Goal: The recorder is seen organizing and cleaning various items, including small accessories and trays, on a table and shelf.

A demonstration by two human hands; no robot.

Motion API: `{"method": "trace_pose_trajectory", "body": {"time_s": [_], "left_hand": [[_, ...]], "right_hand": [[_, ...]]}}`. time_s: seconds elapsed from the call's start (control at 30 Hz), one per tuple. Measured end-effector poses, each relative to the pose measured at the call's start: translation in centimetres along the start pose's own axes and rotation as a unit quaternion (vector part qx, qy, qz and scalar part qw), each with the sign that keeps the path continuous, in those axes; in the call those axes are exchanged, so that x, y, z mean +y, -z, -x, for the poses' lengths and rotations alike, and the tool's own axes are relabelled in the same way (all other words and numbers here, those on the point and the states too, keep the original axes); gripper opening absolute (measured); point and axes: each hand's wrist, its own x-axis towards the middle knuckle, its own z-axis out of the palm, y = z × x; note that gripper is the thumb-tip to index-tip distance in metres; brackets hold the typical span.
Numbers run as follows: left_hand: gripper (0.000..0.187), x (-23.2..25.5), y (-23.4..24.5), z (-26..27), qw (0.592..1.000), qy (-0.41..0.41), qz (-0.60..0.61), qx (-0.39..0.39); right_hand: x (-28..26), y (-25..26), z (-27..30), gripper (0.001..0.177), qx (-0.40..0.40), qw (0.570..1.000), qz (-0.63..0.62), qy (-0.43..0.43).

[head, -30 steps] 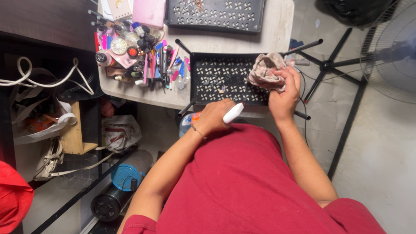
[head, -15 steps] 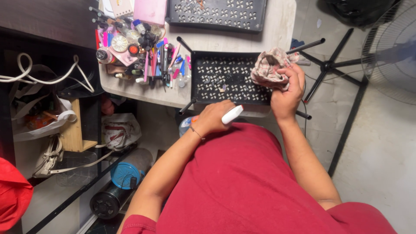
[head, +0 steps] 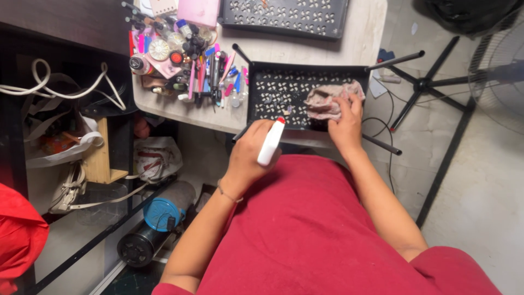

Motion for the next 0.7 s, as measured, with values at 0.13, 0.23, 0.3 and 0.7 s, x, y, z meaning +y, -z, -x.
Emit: {"method": "trace_pose_trajectory", "body": {"time_s": [0.13, 0.23, 0.3, 0.7], "left_hand": [[0.041, 1.6, 1.4, 0.5, 0.998, 0.065, 0.024, 0.009], [0.033, 2.8, 3.4, 0.8, 0.998, 0.033, 0.032, 0.039], [0.024, 3.7, 5.7, 0.7, 0.986, -0.115, -0.016, 0.117], [0.022, 4.6, 14.3, 1.8, 0.971, -0.078, 0.098, 0.206]], "right_hand": [[1.7, -2.1, 0.6, 0.056, -0.035, 0.999, 0.031, -0.011], [2.8, -3.4, 0.8, 0.064, -0.059, 0.996, 0.062, -0.016], [3.6, -4.0, 1.0, 0.07, -0.125, 0.986, 0.095, -0.063], [5.0, -5.3, 0.9, 0.088, -0.239, 0.955, 0.15, -0.094]]}}
